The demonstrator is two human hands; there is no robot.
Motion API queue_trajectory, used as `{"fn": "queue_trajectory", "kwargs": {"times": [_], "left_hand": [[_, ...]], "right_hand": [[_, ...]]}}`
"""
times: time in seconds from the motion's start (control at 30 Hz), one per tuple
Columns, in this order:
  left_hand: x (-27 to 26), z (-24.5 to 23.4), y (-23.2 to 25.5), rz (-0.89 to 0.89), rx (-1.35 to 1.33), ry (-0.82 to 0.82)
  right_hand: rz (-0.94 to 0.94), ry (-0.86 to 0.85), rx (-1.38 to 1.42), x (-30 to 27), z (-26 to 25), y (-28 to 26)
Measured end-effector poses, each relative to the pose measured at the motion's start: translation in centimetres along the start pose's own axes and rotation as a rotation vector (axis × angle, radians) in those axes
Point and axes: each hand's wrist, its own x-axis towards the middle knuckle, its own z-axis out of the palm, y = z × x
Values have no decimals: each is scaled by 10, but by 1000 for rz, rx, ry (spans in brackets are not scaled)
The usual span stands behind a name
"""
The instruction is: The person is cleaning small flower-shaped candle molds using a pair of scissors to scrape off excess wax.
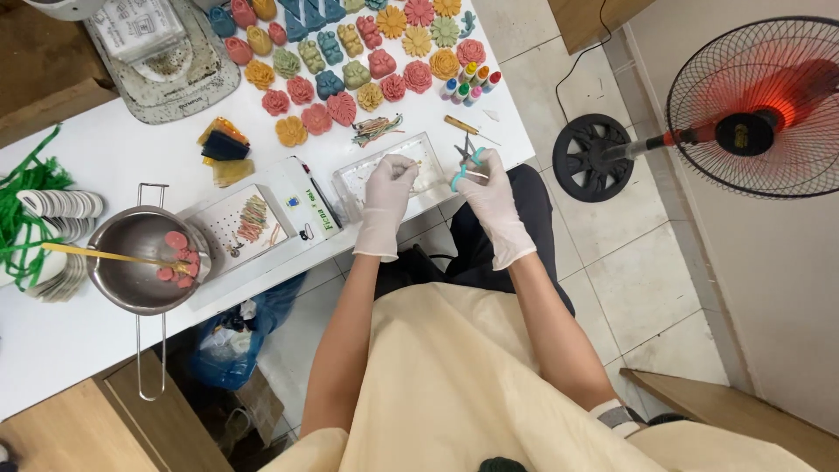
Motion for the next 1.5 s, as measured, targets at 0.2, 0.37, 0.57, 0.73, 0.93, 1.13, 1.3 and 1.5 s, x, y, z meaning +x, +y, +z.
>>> {"fn": "queue_trajectory", "kwargs": {"times": [0.2,0.37,0.57,0.73,0.93,1.13,1.3,1.5], "left_hand": [[-31,-19,25,-70,-255,-39],[-36,-23,27,-125,-266,-30],[-32,-28,15,-238,-212,-28],[-41,-39,33,-214,-189,-87],[-45,-53,44,-230,-199,-74],[-46,-58,50,-285,-143,-105],[-51,-56,71,-486,-293,-87],[-45,-45,41,-291,-408,52]], "right_hand": [[3,-199,313,-2,41,-3],[2,-214,237,8,43,12],[-10,-233,239,16,43,13],[-10,-242,251,21,48,13],[51,-297,225,22,47,0],[1,-321,152,23,45,-5],[21,-351,100,25,48,-3],[59,-227,5,19,56,-11]]}}
